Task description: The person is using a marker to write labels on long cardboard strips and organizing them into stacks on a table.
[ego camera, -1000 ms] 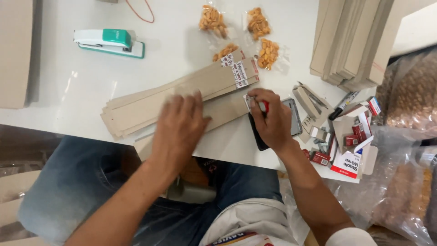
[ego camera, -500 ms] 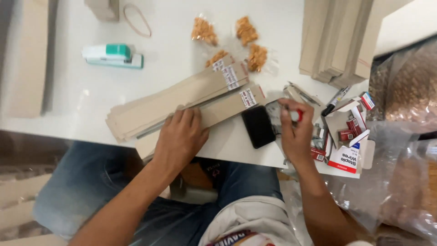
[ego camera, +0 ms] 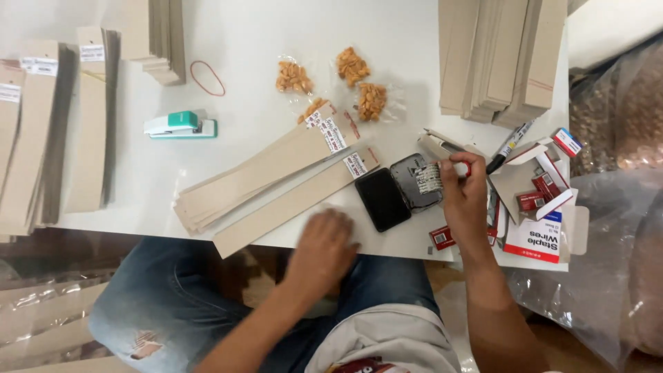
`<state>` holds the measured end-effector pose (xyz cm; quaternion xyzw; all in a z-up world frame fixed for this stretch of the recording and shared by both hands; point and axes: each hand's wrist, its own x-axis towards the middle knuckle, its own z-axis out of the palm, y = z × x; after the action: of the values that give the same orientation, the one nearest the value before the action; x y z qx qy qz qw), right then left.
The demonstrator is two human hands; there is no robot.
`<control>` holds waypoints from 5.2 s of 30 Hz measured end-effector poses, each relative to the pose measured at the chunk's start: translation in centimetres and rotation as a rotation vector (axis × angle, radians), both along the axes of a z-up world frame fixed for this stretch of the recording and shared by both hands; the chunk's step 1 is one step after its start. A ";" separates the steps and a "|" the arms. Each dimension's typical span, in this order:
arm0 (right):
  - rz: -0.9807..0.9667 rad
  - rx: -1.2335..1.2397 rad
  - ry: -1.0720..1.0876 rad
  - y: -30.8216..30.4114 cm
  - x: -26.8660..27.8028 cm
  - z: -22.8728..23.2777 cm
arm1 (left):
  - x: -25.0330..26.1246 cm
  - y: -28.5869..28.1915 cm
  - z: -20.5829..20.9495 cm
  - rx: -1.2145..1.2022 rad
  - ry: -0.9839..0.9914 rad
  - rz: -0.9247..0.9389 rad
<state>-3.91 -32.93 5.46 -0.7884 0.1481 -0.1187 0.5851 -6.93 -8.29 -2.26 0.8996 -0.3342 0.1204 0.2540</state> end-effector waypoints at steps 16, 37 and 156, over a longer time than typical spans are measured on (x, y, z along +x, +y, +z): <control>-0.008 0.437 -0.086 0.5 0.3 -0.6 | 0.7 -1.6 0.1 0.089 -0.079 0.120; 0.080 -0.738 -0.139 2.0 -2.7 -4.9 | 3.7 3.5 1.7 0.130 -0.120 0.353; 0.488 0.462 -0.011 18.1 0.6 -4.2 | 3.5 10.6 8.7 -0.406 0.503 0.413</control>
<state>-3.29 -14.79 1.29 -0.6465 -0.0252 0.0575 0.7603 -3.48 2.35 6.41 0.8809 -0.0424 0.0081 0.4714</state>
